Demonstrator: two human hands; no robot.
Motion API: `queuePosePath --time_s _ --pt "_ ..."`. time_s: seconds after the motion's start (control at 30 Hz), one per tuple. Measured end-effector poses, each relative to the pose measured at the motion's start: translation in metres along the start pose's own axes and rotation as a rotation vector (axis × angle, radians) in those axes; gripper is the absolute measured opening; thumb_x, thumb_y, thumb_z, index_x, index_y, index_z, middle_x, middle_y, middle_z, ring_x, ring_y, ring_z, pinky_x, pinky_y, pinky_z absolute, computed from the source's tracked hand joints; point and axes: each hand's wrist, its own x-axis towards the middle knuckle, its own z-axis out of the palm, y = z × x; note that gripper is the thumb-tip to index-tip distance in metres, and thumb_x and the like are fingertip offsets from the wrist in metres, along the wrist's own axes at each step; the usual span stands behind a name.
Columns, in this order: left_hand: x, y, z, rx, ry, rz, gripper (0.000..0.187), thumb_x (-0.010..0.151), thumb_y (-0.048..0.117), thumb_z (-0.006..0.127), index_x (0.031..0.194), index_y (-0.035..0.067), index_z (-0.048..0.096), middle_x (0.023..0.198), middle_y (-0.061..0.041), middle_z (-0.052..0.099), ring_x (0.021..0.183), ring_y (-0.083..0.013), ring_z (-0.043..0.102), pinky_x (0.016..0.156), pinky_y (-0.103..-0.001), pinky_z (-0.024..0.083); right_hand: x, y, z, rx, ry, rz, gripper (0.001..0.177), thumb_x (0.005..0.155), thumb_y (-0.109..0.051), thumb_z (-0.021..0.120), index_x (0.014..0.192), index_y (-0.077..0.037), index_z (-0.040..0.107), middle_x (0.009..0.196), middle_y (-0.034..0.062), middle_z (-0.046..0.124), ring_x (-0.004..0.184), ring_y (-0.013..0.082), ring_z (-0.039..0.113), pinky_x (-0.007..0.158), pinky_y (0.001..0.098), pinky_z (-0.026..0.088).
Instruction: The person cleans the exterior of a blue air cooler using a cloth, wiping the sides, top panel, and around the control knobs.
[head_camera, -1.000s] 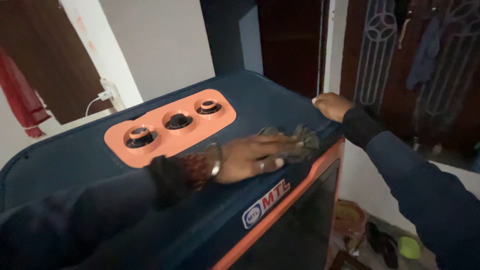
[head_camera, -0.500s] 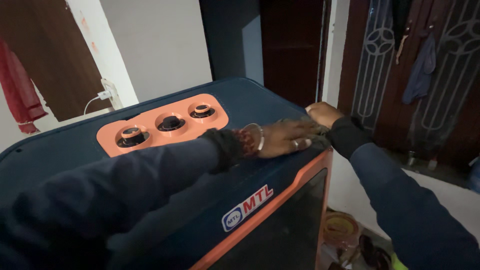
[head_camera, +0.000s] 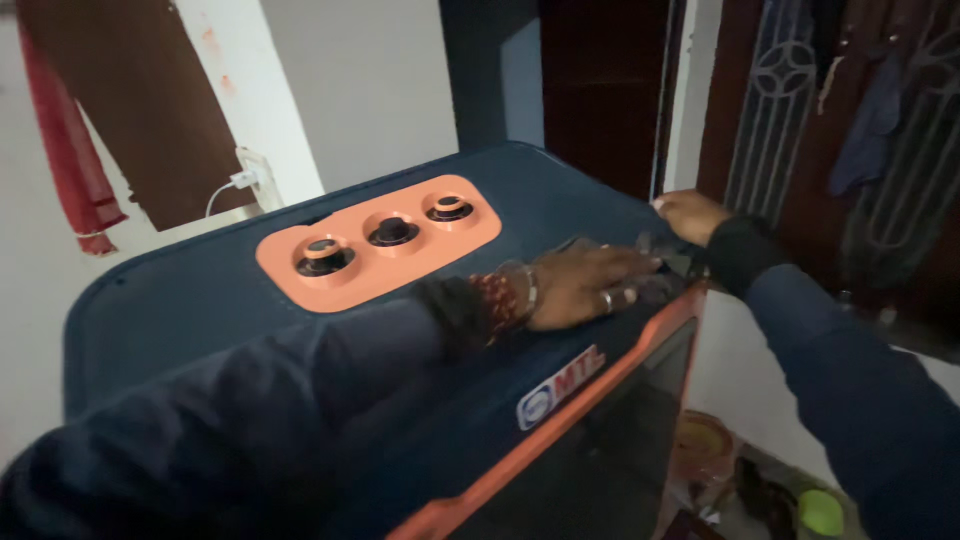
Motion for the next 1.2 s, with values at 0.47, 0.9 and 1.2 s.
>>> queuePosePath --time_s 0.47,0.9,1.2 --pt "-0.227 0.018 -0.075 -0.087 -0.265 -0.124 0.063 0.101 0.055 0.026 0.159 0.030 0.034 0.173 -0.005 0.018 0.158 -0.0341 0.006 0.123 -0.059 0.004 -0.085 -0.143 0.007 -0.550 0.129 0.173 0.060 0.102 -0.044 0.049 0.155 -0.016 0.047 0.151 0.0204 0.051 0.139 0.0384 0.048 0.116 0.0517 0.037" --pt "-0.062 -0.106 -0.034 0.071 -0.160 -0.062 0.058 0.106 0.048 0.031 0.159 0.025 0.027 0.168 -0.012 0.021 0.155 -0.0374 0.013 0.124 -0.054 0.013 -0.136 -0.209 0.048 -0.479 0.051 0.002 0.061 0.100 -0.045 0.046 0.153 -0.016 0.041 0.158 0.0129 0.043 0.149 0.0316 0.037 0.121 0.0462 0.032" --pt "0.018 -0.154 0.004 0.303 -0.019 0.064 0.054 0.107 0.039 0.031 0.157 0.017 0.035 0.161 -0.017 0.038 0.149 -0.0363 0.036 0.121 -0.051 0.027 -0.130 -0.191 0.049 -0.465 0.136 -0.021 0.052 0.102 -0.036 0.049 0.151 -0.017 0.046 0.147 0.0194 0.054 0.138 0.0366 0.047 0.115 0.0456 0.037"
